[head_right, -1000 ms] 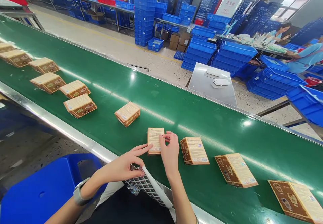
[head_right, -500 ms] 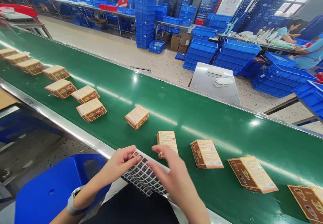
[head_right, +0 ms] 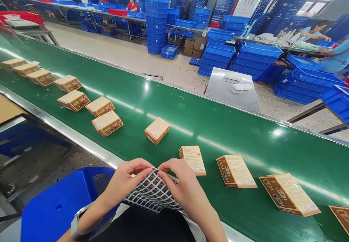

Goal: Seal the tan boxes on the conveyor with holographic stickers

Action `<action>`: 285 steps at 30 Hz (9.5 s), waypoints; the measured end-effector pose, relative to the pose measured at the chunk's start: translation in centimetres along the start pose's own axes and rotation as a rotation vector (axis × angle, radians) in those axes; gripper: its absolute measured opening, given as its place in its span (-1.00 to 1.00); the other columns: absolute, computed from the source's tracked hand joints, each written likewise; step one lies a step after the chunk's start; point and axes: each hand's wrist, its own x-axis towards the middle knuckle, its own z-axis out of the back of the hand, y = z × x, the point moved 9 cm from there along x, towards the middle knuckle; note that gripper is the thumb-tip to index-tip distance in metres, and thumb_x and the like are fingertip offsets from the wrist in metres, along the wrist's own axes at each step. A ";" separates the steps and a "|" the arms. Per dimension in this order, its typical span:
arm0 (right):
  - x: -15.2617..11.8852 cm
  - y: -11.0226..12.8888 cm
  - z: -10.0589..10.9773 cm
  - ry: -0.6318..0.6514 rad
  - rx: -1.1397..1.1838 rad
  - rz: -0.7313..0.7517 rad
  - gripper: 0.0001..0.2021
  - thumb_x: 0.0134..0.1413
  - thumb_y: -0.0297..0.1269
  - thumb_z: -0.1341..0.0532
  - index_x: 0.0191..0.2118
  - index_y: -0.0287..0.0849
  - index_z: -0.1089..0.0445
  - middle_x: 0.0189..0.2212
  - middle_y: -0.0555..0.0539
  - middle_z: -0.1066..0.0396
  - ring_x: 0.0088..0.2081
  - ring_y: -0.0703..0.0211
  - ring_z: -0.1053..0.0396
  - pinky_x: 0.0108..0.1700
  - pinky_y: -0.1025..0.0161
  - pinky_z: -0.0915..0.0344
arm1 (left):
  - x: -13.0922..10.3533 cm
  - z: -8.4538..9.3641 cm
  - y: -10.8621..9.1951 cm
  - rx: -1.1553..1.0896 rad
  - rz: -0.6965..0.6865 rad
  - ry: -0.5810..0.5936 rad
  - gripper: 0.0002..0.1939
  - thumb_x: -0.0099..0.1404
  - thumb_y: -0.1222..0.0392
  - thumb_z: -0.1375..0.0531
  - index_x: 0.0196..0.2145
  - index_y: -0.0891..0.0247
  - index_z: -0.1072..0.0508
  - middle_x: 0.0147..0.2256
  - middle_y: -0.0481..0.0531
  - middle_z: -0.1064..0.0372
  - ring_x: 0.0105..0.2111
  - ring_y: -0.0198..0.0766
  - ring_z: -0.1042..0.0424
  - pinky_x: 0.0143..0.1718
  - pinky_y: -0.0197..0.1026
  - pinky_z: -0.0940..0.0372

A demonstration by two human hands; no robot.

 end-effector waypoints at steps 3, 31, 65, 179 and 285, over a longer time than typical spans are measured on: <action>0.1 1.8 0.5 -0.120 -0.117 0.150 -0.93 0.26 -0.32 -0.22 -0.16 -0.03 -0.42 -0.27 -0.03 -0.53 -0.20 0.07 -0.46 -0.13 0.10 -0.35 | 0.0 -0.4 0.3 -0.005 0.015 0.003 -0.78 0.34 0.05 -0.22 -0.31 0.25 -0.54 -0.40 -0.03 -0.55 -0.37 -0.24 -0.50 -0.35 -0.29 -0.34; 7.0 -16.9 1.1 -0.342 0.507 -0.438 -0.53 -0.09 0.07 -0.37 -0.11 -0.12 -0.46 0.05 -0.20 -0.48 -0.02 -0.03 -0.47 0.01 0.02 -0.38 | 6.3 -1.0 2.8 0.086 -0.108 0.288 -0.80 0.27 0.01 -0.28 -0.34 0.19 -0.55 0.37 0.05 0.00 0.38 0.09 0.05 0.36 0.19 0.09; 0.3 -4.1 -0.2 -0.137 0.094 -0.155 -0.78 0.20 -0.21 -0.25 -0.04 -0.08 -0.44 -0.23 -0.04 -0.52 -0.18 0.08 -0.48 -0.10 0.20 -0.37 | 3.0 -2.6 2.8 -0.163 0.047 0.069 -0.74 0.37 0.00 -0.18 -0.20 0.28 -0.46 -0.46 -0.08 -0.36 -0.47 -0.35 -0.28 -0.43 -0.32 -0.12; 0.4 -16.3 3.9 -0.712 0.131 -0.497 -0.72 0.15 -0.02 -0.13 -0.25 -0.14 -0.31 -0.04 -0.25 -0.37 -0.04 -0.04 -0.36 -0.02 0.04 -0.31 | 5.7 -7.5 1.0 0.141 -0.084 0.365 -0.89 0.24 0.18 -0.26 -0.43 0.19 -0.52 0.29 0.10 -0.20 0.28 0.03 -0.22 0.19 -0.09 -0.18; 4.4 -20.3 2.3 -0.830 0.572 -0.549 -0.64 -0.08 0.05 -0.29 -0.37 -0.20 -0.43 0.02 -0.27 -0.47 -0.02 -0.07 -0.46 -0.05 0.08 -0.40 | 9.2 -5.1 1.9 0.172 -0.154 0.345 -0.91 0.21 0.20 -0.29 -0.36 0.15 -0.65 0.36 -0.03 -0.01 0.39 0.02 0.07 0.36 0.01 0.01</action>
